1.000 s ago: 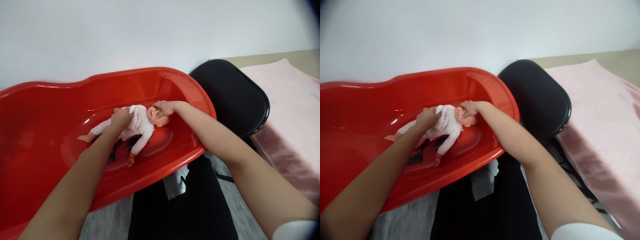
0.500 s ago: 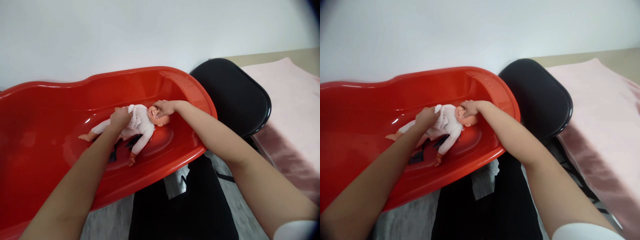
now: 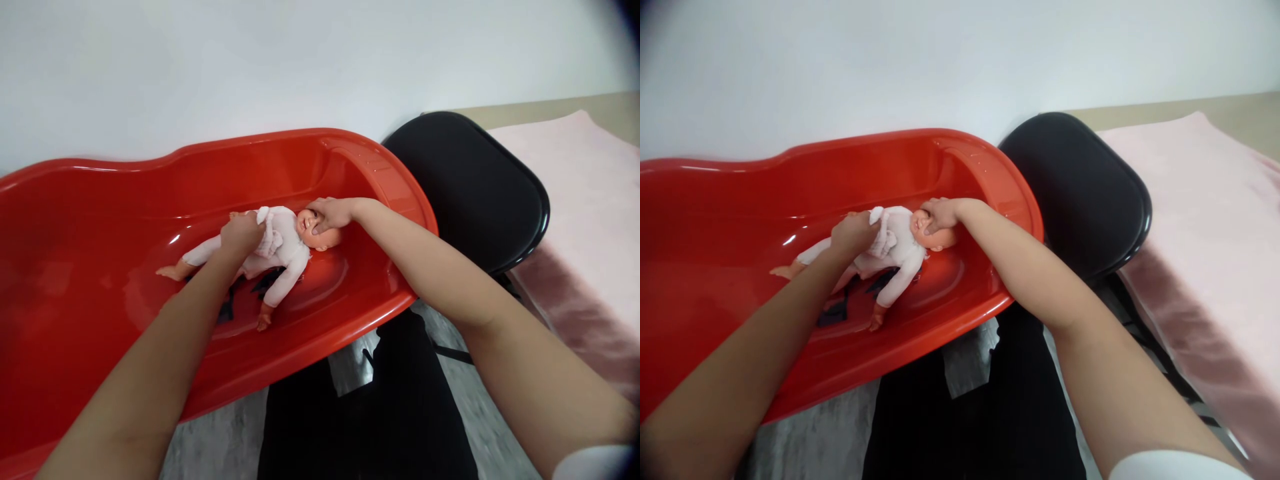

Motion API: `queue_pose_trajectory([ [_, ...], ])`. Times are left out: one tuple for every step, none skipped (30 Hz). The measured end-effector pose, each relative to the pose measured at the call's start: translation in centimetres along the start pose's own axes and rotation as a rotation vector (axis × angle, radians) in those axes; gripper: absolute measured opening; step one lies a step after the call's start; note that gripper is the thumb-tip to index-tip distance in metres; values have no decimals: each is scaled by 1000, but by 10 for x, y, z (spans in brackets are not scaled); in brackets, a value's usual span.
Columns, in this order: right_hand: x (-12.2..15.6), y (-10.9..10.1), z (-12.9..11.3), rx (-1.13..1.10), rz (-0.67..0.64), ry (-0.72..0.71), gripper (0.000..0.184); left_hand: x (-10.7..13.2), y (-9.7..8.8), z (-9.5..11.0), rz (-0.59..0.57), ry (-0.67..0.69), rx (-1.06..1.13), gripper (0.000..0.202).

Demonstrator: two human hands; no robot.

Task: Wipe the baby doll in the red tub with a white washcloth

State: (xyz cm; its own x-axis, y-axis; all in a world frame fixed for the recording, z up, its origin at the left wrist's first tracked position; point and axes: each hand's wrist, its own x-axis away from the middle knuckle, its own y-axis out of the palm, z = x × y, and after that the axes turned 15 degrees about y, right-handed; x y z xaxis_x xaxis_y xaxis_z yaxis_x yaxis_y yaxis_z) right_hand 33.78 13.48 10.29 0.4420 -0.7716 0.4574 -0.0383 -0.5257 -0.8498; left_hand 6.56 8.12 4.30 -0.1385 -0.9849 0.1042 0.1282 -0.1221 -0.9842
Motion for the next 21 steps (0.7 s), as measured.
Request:
queue_pose_trajectory([
  [0,0,0,-5,-2,0,70,0,1,0,4,0,2,63],
  [0,0,0,-9,-5,2,70,-1,1,-1,5,5,6,61],
  [0,0,0,-11,-7,3,70,-1,1,-1,5,9,11,61],
  [0,0,0,-11,-8,6,71,0,1,0,5,12,14,60],
  [0,0,0,-11,-7,9,71,0,1,0,4,12,14,61],
  [0,0,-1,-11,-6,11,71,1,0,1,3,7,12,61],
  [0,0,-1,-9,-6,14,71,1,-1,2,1,5,11,60],
  [1,-1,-2,-7,-9,18,70,2,-1,2,-4,3,13,59],
  [2,-1,-2,-4,-15,21,70,2,-2,3,-8,-1,15,57],
  [3,-2,-3,1,-22,22,69,2,-2,3,-11,1,20,55],
  [4,-3,-4,7,-27,22,69,2,-2,3,-10,1,24,53],
  [5,-3,-5,12,-30,22,69,2,-1,3,-7,0,29,52],
  [7,-4,-5,16,-30,23,68,1,0,2,-1,-3,33,52],
  [8,-5,-6,15,-27,23,68,1,1,2,6,-6,36,53],
  [10,-5,-6,13,-22,24,68,0,2,1,12,-3,40,55],
  [11,-6,-7,9,-19,26,68,-1,3,0,17,2,44,56],
  [12,-6,-7,6,-18,28,67,-1,4,0,18,3,46,57],
  [12,-6,-8,4,-20,30,67,-2,5,-1,20,2,44,58],
  [13,-6,-8,3,-24,30,67,-3,5,-1,21,-3,38,58],
  [13,-7,-8,4,-28,31,66,-3,6,-1,21,-11,32,57],
  [13,-7,-8,6,-34,31,66,-4,6,-2,19,-20,32,55],
])
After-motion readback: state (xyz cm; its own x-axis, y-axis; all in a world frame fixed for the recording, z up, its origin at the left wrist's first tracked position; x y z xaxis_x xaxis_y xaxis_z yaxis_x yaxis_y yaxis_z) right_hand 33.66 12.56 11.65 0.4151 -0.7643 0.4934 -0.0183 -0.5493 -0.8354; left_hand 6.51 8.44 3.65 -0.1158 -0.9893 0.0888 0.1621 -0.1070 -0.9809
